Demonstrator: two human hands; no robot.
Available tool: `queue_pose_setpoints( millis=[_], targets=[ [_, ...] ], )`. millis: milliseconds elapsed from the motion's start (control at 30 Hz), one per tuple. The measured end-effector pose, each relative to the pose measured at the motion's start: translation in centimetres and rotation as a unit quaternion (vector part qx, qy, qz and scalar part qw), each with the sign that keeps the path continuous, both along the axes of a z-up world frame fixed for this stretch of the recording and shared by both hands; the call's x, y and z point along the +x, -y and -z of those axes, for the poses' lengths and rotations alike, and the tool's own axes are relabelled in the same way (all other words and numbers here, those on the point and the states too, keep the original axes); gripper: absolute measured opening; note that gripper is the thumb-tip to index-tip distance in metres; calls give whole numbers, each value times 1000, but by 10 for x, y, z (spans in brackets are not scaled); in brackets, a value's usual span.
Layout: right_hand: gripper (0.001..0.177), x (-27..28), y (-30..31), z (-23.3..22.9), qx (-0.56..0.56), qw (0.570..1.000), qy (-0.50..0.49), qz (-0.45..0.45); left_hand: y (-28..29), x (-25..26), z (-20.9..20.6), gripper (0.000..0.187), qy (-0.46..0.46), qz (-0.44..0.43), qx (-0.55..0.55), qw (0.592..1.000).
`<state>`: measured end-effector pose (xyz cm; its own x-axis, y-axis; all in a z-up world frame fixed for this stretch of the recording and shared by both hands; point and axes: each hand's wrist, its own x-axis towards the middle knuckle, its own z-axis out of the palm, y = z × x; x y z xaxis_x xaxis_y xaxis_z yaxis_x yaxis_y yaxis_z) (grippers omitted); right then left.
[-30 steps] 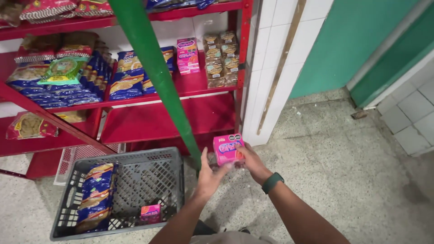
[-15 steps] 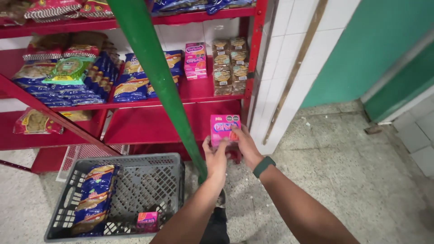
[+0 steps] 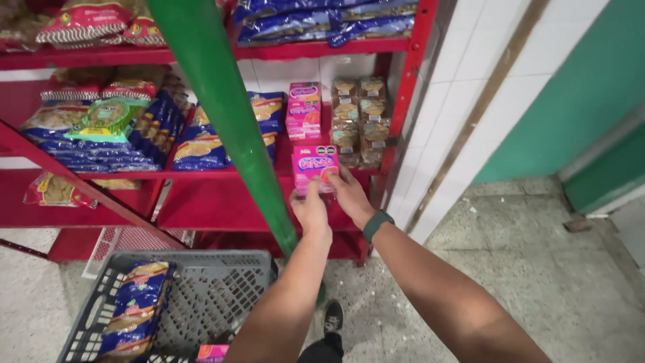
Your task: Stocking and organizing food items on a grocery store shelf from a crate
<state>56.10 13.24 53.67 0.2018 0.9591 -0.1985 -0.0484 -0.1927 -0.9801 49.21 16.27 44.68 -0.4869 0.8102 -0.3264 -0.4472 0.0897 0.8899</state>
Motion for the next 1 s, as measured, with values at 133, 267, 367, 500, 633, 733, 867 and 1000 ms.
queue_pose_setpoints(
  millis=[133,267,367,500,633,733,867,1000],
  targets=[
    [58,7,-40,26,-4,998,57,-24,-27,4,-31,73,-46,-19,-3,999],
    [66,-3,-46,8,-16,996,71,-60,-55,-2,-14,77,-102,-26,-66,992],
    [69,-11,-48,2,-13,992,98,-75,-71,-9,-3,89,-132,-3,-114,985],
    [69,-17,-49,-1,9,993,97,-72,-88,-16,7,97,-212,40,-150,965],
    [72,-19,-48,-8,4,992,96,-78,-98,-17,11,97,-241,42,-145,959],
    [72,-14,-59,14,0,991,104,-80,-99,-16,6,96,-281,52,-156,945],
    [77,-8,-65,27,-24,989,118,-92,-94,-17,-8,89,-303,49,-161,938],
    [76,-17,-66,9,-28,991,98,-84,-101,-19,2,85,-338,37,-139,930]
  ],
)
